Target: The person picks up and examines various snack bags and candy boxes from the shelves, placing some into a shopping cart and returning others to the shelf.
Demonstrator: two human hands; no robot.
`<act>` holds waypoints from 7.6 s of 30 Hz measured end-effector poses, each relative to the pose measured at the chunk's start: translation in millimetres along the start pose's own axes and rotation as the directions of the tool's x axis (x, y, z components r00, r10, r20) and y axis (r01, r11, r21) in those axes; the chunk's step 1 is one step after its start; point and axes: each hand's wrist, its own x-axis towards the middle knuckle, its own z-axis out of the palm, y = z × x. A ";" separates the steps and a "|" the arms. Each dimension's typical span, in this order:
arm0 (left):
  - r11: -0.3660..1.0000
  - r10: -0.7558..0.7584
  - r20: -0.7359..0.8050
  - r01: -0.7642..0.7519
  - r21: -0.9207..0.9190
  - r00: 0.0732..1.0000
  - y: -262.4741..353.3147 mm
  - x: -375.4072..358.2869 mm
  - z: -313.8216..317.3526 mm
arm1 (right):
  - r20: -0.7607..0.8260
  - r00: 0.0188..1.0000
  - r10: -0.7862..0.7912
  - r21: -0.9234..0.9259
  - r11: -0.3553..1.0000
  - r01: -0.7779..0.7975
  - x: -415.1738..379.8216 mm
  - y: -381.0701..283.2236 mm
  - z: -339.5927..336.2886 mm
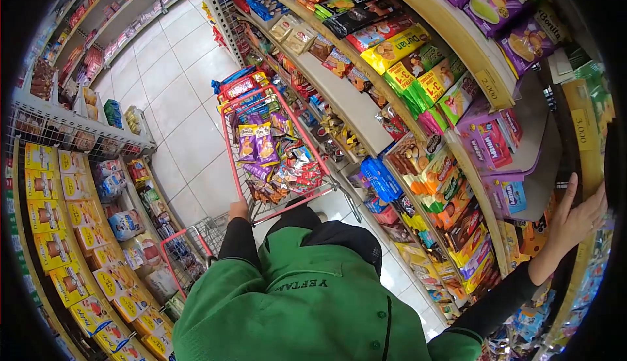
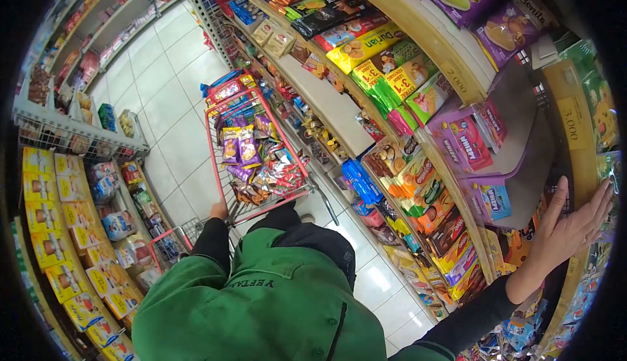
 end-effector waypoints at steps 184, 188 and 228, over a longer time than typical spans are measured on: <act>-0.006 0.582 -0.668 -0.819 -0.573 0.463 387.5 -140.8 -165.8 | 0.925 0.183 -0.333 0.187 -0.019 -0.982 -191.7 -39.4 -77.7; -0.315 0.678 -0.731 -0.871 -0.376 0.071 434.8 -247.5 -223.5 | 0.838 0.480 -0.259 0.537 0.232 -0.811 -123.9 12.0 -86.2; -0.497 0.372 -0.669 -0.747 0.442 -0.644 553.4 -356.3 -250.6 | 0.585 0.808 -0.066 0.718 0.507 -0.478 22.0 -18.0 98.0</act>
